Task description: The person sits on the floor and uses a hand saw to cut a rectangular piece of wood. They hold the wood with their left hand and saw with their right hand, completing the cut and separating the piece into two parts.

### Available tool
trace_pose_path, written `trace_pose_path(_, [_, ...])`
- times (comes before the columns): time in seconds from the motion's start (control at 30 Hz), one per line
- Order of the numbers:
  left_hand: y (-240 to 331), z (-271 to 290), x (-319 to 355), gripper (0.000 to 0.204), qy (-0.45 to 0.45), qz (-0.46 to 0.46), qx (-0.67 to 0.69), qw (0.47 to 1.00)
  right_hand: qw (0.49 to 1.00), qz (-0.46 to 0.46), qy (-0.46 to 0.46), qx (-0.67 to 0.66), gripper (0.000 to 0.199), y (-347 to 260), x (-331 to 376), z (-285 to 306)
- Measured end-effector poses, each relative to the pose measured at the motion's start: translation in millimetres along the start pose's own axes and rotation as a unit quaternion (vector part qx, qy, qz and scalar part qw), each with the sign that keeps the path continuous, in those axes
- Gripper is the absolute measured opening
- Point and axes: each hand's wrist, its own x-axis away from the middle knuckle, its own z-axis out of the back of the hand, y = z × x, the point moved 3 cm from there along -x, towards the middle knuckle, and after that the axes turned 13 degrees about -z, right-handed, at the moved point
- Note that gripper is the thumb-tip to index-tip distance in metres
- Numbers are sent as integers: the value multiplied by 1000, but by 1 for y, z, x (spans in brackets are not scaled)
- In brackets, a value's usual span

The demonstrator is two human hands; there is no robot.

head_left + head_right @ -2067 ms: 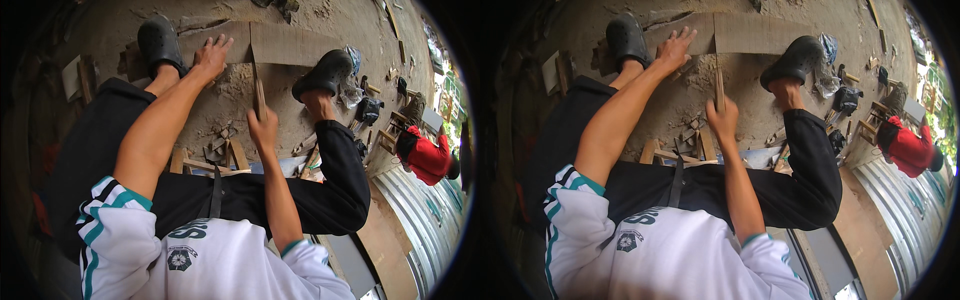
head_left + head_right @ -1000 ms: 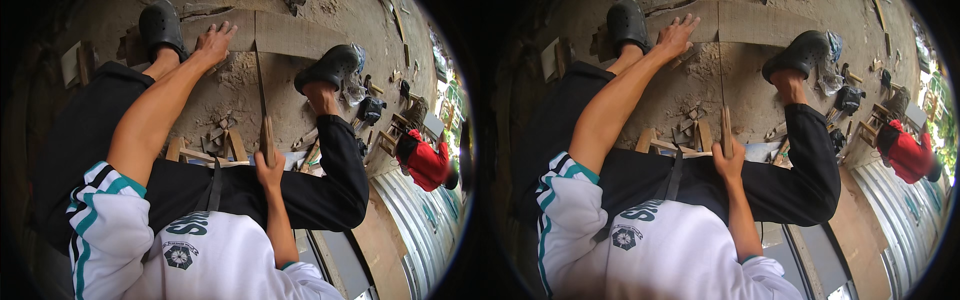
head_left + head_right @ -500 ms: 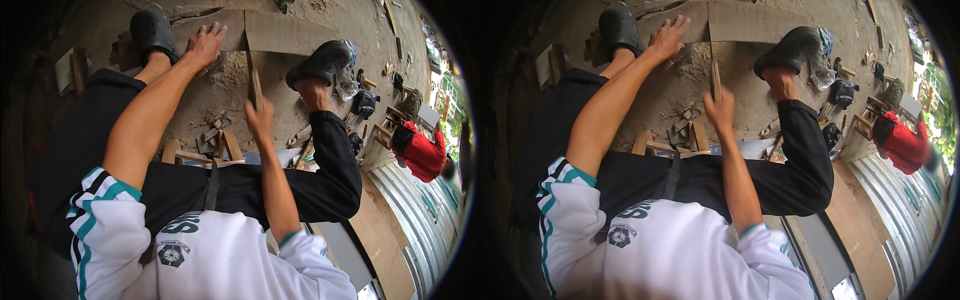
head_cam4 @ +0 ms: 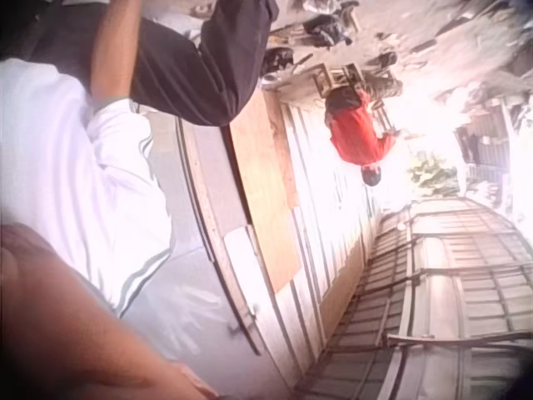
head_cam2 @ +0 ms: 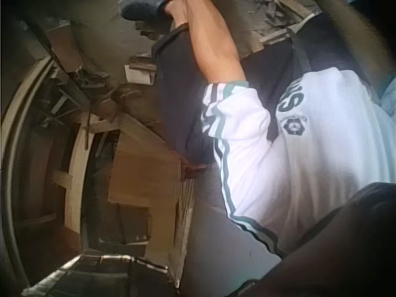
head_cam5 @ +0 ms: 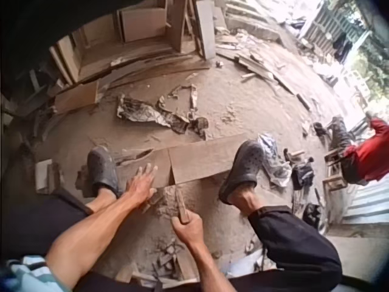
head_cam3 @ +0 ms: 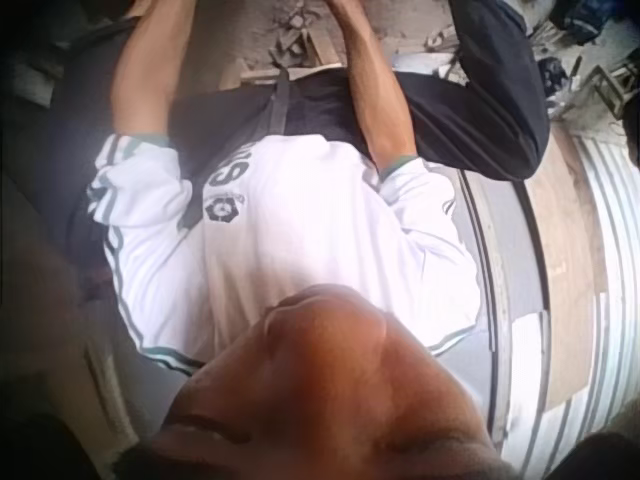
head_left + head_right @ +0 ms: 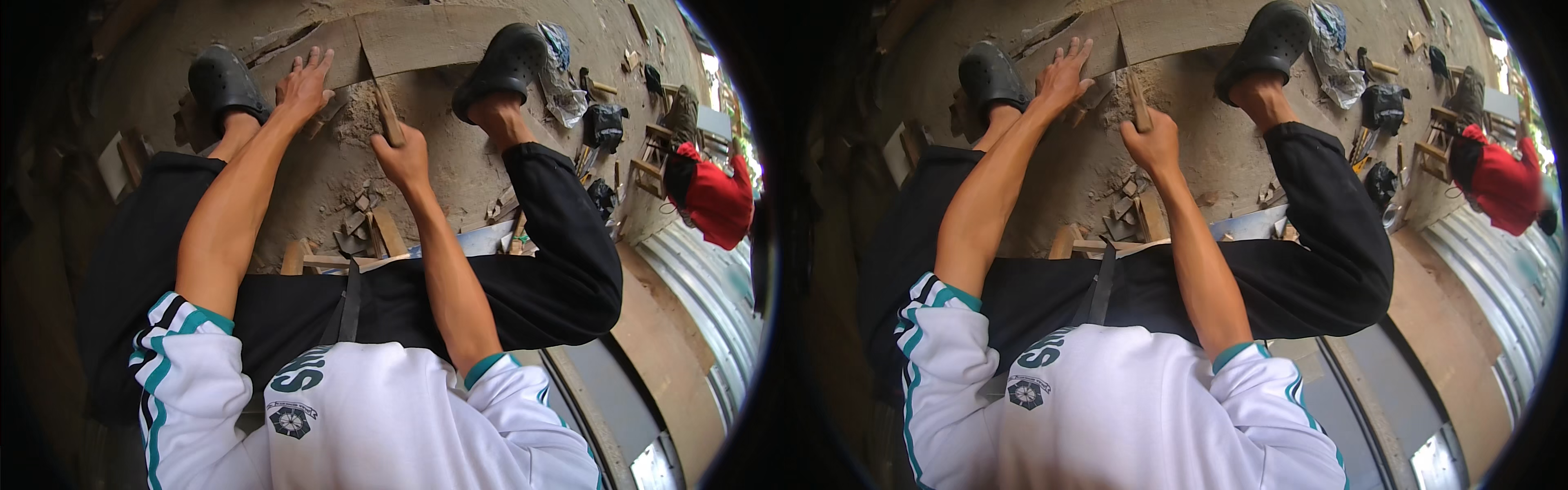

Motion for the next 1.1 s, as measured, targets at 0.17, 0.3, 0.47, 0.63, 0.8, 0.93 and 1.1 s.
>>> trace_pose_path(0.17, [10,0,13,83,-31,77,51,995,998,18,-13,-62,32,8,-3,-3])
trace_pose_path(0.3, [55,-12,43,55,156,249,393,871,992,16,-48,-120,47,6,8,-6])
trace_pose_path(0.47, [170,14,68,62,264,322,650,636,988,-55,-45,-135,50,7,-9,2])
trace_pose_path(0.63, [186,26,70,63,308,280,619,667,995,-51,-23,-80,54,-2,-15,-1])
trace_pose_path(0.8, [183,39,65,62,267,350,637,633,996,-80,-5,-36,54,-14,-2,7])
trace_pose_path(0.93, [192,58,89,65,114,348,623,691,987,-143,-13,-70,48,-20,63,32])
trace_pose_path(1.1, [197,80,98,69,35,310,523,793,974,-177,-39,-136,43,-22,89,45])
